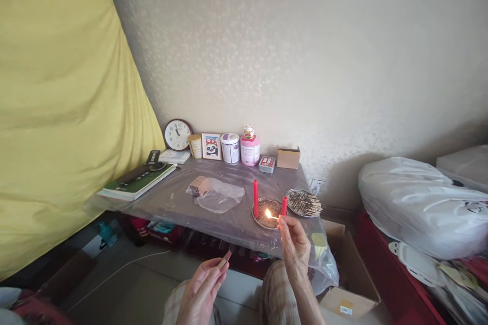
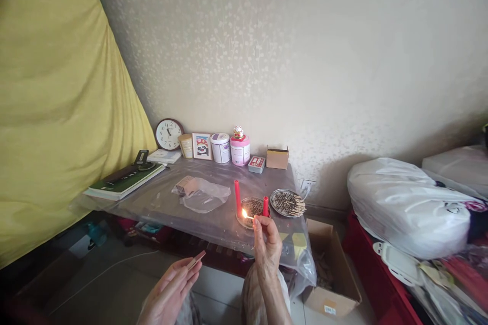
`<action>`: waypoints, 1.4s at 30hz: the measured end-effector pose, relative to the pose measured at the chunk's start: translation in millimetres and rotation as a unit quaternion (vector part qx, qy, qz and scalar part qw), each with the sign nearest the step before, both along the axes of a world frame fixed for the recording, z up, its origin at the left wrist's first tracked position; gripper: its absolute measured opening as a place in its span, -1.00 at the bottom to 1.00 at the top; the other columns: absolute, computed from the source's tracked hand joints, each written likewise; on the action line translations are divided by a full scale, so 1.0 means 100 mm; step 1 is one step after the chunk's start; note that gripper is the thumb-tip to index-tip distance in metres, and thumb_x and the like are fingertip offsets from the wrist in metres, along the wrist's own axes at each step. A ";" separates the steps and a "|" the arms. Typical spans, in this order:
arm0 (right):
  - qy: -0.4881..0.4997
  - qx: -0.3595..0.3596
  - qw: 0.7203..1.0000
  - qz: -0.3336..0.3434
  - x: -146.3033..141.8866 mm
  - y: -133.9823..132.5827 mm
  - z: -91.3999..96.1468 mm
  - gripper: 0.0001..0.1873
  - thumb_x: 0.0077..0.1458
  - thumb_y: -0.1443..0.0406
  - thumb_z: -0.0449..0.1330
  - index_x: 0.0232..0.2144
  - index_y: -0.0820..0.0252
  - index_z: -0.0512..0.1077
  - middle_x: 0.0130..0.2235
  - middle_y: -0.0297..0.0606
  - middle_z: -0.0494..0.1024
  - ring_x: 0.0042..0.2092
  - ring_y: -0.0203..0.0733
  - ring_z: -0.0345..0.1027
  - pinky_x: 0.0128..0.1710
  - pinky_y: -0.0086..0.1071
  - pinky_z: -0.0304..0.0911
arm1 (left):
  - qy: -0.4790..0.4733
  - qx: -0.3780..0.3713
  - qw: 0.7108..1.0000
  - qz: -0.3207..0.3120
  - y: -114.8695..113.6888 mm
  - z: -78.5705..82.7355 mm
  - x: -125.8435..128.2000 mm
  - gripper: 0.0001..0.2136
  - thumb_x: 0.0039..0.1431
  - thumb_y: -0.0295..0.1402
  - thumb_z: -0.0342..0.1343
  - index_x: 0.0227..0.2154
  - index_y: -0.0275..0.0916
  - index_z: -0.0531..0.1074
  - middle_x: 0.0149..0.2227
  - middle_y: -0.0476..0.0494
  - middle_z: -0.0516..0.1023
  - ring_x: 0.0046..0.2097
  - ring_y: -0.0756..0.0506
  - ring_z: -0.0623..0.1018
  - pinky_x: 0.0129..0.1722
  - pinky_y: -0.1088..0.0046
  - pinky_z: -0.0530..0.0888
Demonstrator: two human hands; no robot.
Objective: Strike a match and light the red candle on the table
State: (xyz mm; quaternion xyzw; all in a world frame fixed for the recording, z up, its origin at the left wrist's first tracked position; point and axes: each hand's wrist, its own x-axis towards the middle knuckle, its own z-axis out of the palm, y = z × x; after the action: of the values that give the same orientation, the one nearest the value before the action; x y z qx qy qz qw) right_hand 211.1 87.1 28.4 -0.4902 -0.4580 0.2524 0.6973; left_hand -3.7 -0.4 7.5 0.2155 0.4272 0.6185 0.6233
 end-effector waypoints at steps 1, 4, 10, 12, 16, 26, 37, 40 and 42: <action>0.003 0.000 1.000 -0.002 0.01 0.00 0.01 -0.67 0.07 0.02 0.28 -0.35 0.18 0.54 -0.36 -0.26 0.57 -0.32 -0.16 0.40 -0.24 -0.28 0.29 | 0.000 0.000 1.000 -0.004 0.01 0.00 -0.01 -0.67 -0.12 -0.16 0.42 -0.29 -0.22 0.64 -0.01 -0.28 0.69 0.07 -0.26 0.59 0.06 0.35 0.50; 0.020 0.002 1.000 -0.005 0.03 0.02 0.05 -0.65 0.04 0.00 0.30 -0.37 0.18 0.54 -0.37 -0.26 0.59 -0.31 -0.15 0.41 -0.23 -0.28 0.30 | 0.003 -0.003 1.000 -0.011 0.03 -0.02 -0.03 -0.66 -0.12 -0.16 0.42 -0.28 -0.23 0.64 -0.02 -0.30 0.70 0.09 -0.30 0.58 0.15 0.24 0.46; 0.079 0.001 0.997 0.005 0.07 0.06 0.10 -0.64 -0.05 0.01 0.37 -0.39 0.17 0.53 -0.40 -0.25 0.59 -0.34 -0.17 0.42 -0.28 -0.29 0.34 | -0.013 -0.010 1.000 -0.014 0.07 -0.08 -0.06 -0.65 -0.22 -0.16 0.47 -0.35 -0.24 0.66 -0.06 -0.33 0.71 0.09 -0.39 0.58 0.29 0.03 0.33; 0.093 0.005 0.996 0.008 0.09 0.06 0.12 -0.65 -0.07 0.01 0.39 -0.40 0.16 0.53 -0.41 -0.27 0.58 -0.36 -0.19 0.41 -0.29 -0.31 0.34 | -0.013 -0.015 1.000 -0.008 0.08 -0.09 -0.05 -0.64 -0.24 -0.15 0.48 -0.35 -0.24 0.66 -0.08 -0.33 0.72 0.09 -0.40 0.58 0.31 -0.01 0.29; 0.132 0.006 0.991 0.016 0.14 0.07 0.19 -0.63 -0.16 0.02 0.44 -0.43 0.16 0.54 -0.42 -0.29 0.59 -0.37 -0.21 0.42 -0.31 -0.32 0.35 | -0.009 -0.019 1.000 0.001 0.07 -0.09 -0.04 -0.62 -0.24 -0.14 0.47 -0.34 -0.25 0.65 -0.06 -0.33 0.71 0.15 -0.45 0.53 0.35 -0.09 0.17; 0.145 0.006 0.989 0.005 0.36 0.19 0.28 -0.62 -0.26 0.04 0.47 -0.48 0.17 0.54 -0.48 -0.33 0.57 -0.46 -0.26 0.36 -0.39 -0.34 0.34 | -0.029 -0.032 0.999 -0.009 0.08 -0.15 -0.08 -0.60 -0.32 -0.16 0.50 -0.36 -0.25 0.65 -0.04 -0.34 0.70 0.22 -0.50 0.43 0.38 -0.11 0.08; 0.131 -0.002 0.991 0.022 0.53 0.30 0.32 -0.64 -0.28 0.08 0.49 -0.47 0.17 0.56 -0.47 -0.31 0.60 -0.44 -0.20 0.42 -0.36 -0.29 0.38 | -0.011 -0.030 0.999 -0.001 0.09 -0.13 -0.08 -0.60 -0.29 -0.13 0.48 -0.36 -0.25 0.65 -0.03 -0.37 0.69 0.19 -0.48 0.48 0.35 -0.10 0.18; 0.129 -0.002 0.991 0.020 0.56 0.32 0.34 -0.63 -0.29 0.07 0.48 -0.47 0.18 0.56 -0.46 -0.29 0.61 -0.44 -0.21 0.41 -0.37 -0.30 0.37 | -0.019 -0.041 0.999 0.006 0.09 -0.13 -0.07 -0.59 -0.34 -0.15 0.50 -0.37 -0.24 0.65 -0.03 -0.37 0.69 0.22 -0.50 0.44 0.36 -0.08 0.18; 0.124 -0.003 0.992 0.016 0.58 0.34 0.36 -0.63 -0.28 0.06 0.48 -0.47 0.18 0.56 -0.45 -0.29 0.60 -0.44 -0.23 0.38 -0.38 -0.32 0.35 | -0.021 -0.043 0.999 0.008 0.09 -0.13 -0.08 -0.58 -0.35 -0.17 0.51 -0.37 -0.27 0.65 -0.06 -0.38 0.71 0.23 -0.52 0.43 0.36 -0.08 0.18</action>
State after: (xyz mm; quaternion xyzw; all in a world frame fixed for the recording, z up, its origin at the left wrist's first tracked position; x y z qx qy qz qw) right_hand 269.4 120.7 64.0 -0.4501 -0.3745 0.3240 0.7431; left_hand -11.7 8.3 -5.9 0.1717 0.4420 0.6088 0.6360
